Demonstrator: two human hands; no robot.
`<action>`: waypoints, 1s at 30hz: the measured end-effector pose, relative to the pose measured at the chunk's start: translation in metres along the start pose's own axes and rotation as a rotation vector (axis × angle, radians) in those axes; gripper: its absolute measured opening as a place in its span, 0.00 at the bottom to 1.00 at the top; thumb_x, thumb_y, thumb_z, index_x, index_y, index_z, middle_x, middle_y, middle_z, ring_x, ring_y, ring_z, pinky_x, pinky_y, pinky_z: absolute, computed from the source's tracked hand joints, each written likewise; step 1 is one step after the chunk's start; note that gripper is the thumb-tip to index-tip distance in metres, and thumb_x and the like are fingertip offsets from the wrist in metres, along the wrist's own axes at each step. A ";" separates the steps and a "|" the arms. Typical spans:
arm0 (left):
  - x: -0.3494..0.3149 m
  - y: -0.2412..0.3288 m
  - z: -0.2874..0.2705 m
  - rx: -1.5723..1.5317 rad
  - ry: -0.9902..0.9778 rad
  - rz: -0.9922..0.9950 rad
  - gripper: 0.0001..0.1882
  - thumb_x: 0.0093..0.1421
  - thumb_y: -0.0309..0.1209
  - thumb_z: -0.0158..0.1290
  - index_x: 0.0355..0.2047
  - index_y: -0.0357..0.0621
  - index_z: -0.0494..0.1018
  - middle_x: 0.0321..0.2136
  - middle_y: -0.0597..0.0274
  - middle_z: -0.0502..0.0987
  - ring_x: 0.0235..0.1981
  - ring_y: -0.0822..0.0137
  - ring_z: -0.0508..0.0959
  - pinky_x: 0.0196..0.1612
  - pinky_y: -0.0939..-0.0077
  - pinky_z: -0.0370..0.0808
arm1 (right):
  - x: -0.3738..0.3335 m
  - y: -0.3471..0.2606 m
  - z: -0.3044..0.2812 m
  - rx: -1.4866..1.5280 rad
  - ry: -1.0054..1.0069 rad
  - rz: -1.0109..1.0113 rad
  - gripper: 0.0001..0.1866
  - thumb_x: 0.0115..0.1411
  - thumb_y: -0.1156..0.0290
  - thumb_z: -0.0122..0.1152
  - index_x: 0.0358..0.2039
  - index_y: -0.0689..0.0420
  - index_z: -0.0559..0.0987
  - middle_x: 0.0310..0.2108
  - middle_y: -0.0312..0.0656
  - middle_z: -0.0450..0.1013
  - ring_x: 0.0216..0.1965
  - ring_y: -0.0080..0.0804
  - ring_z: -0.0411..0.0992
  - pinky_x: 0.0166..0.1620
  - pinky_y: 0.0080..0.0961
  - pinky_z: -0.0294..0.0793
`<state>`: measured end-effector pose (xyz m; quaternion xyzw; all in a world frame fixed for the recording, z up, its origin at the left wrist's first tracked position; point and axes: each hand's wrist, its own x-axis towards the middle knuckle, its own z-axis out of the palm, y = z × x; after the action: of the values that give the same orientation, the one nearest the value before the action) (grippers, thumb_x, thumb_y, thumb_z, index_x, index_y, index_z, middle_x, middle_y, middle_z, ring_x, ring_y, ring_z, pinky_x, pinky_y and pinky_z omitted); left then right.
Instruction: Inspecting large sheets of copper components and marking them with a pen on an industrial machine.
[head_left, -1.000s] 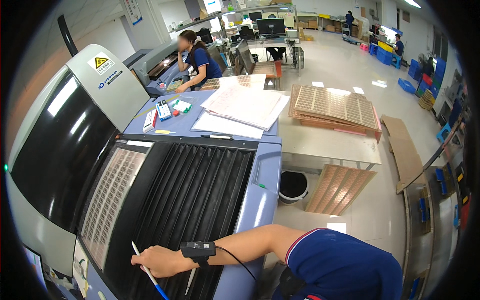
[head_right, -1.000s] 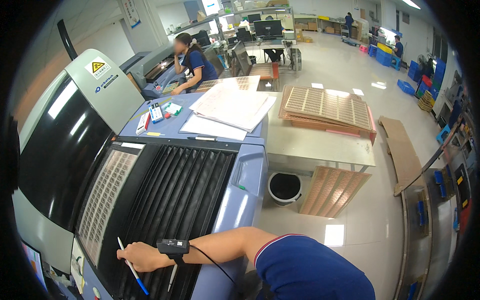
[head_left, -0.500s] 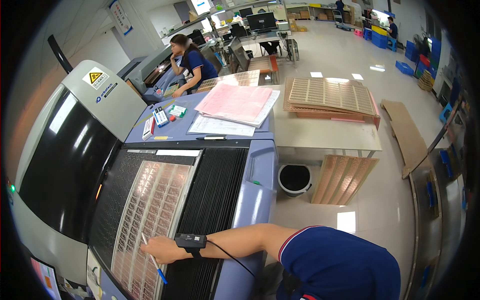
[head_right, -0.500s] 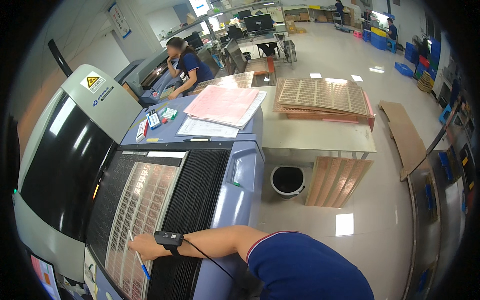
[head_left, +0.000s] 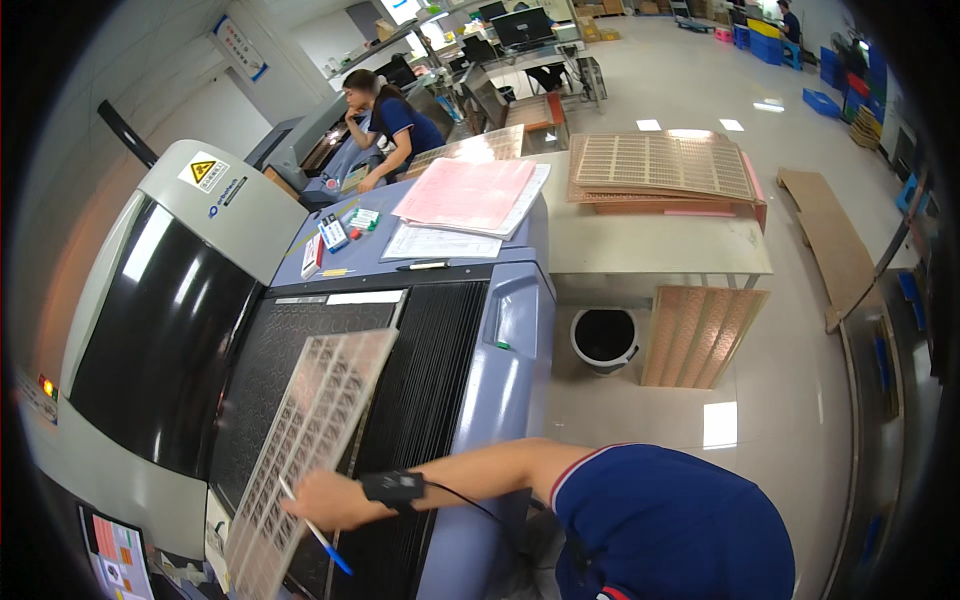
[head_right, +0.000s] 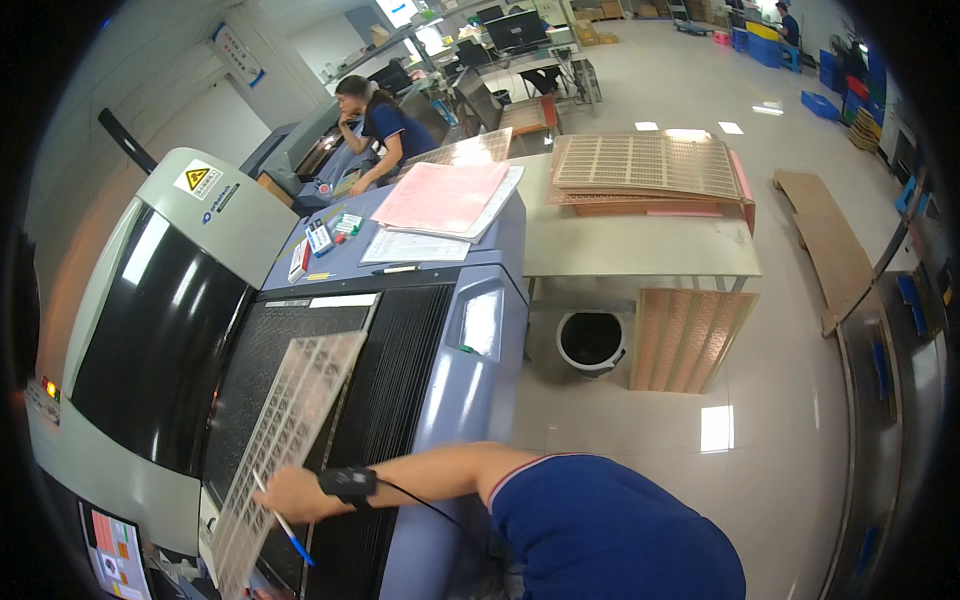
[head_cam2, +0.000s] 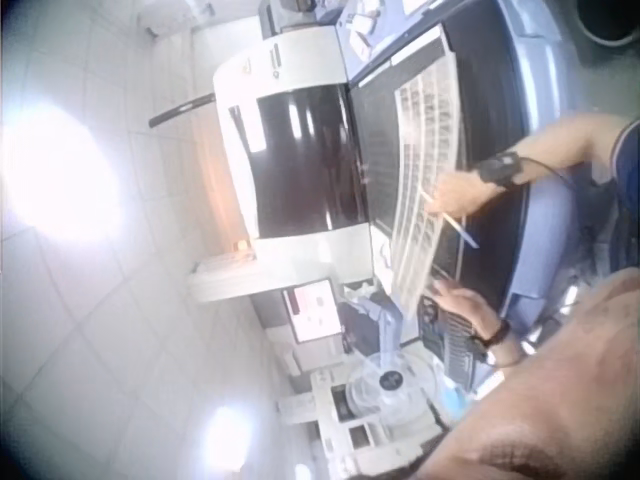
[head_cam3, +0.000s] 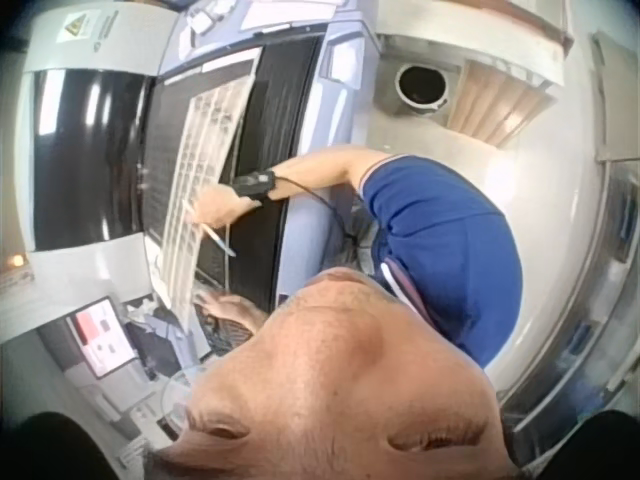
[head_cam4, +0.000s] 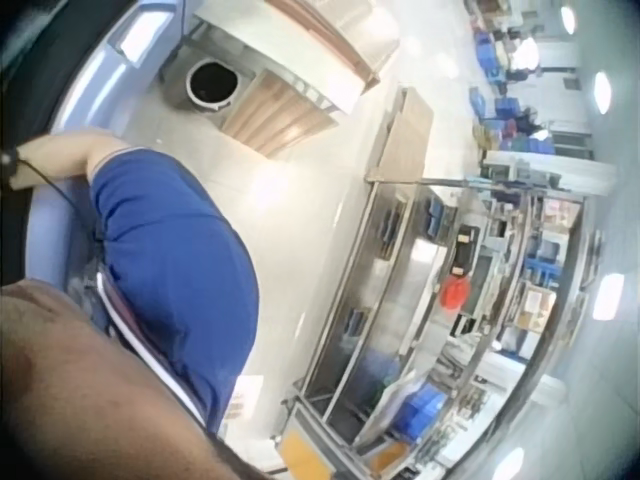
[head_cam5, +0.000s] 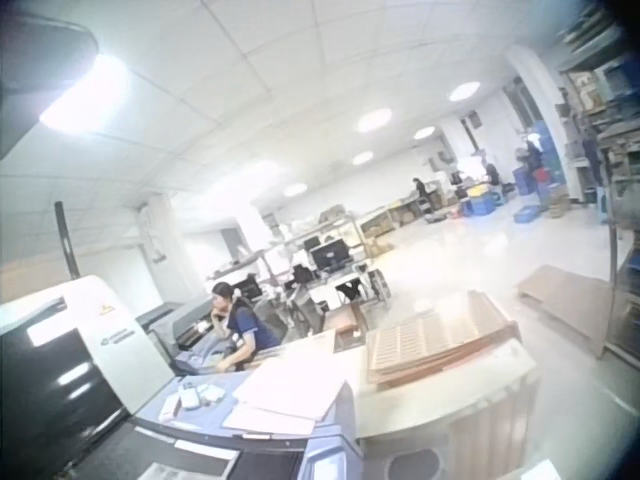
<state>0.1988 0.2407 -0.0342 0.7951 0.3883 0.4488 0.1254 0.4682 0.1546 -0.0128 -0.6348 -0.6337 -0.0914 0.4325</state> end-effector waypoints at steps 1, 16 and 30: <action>-0.006 -0.030 -0.005 -0.678 -0.155 -0.306 0.33 0.60 0.41 0.49 0.63 0.47 0.53 0.62 0.49 0.60 0.59 0.48 0.65 0.62 0.58 0.59 | -0.014 -0.023 -0.007 0.093 -0.022 -0.093 0.17 0.52 0.64 0.61 0.33 0.64 0.70 0.25 0.54 0.72 0.31 0.53 0.74 0.33 0.44 0.73; -0.166 0.002 -0.073 -0.049 0.404 -0.349 0.23 0.62 0.36 0.53 0.19 0.44 0.52 0.21 0.70 0.53 0.24 0.75 0.54 0.26 0.74 0.54 | -0.154 0.057 -0.161 0.744 0.081 0.643 0.13 0.62 0.64 0.57 0.29 0.62 0.79 0.20 0.33 0.71 0.22 0.14 0.66 0.28 0.14 0.65; -0.179 -0.009 -0.086 -0.260 0.459 -0.437 0.19 0.63 0.33 0.51 0.21 0.45 0.54 0.20 0.72 0.52 0.22 0.78 0.53 0.26 0.79 0.51 | -0.166 0.069 -0.159 0.420 -0.167 0.374 0.04 0.54 0.76 0.57 0.25 0.63 0.78 0.21 0.38 0.73 0.21 0.20 0.67 0.24 0.18 0.64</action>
<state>0.0721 0.1035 -0.1006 0.5488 0.5070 0.6243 0.2283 0.5682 -0.0598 -0.0562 -0.6427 -0.5441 0.1758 0.5099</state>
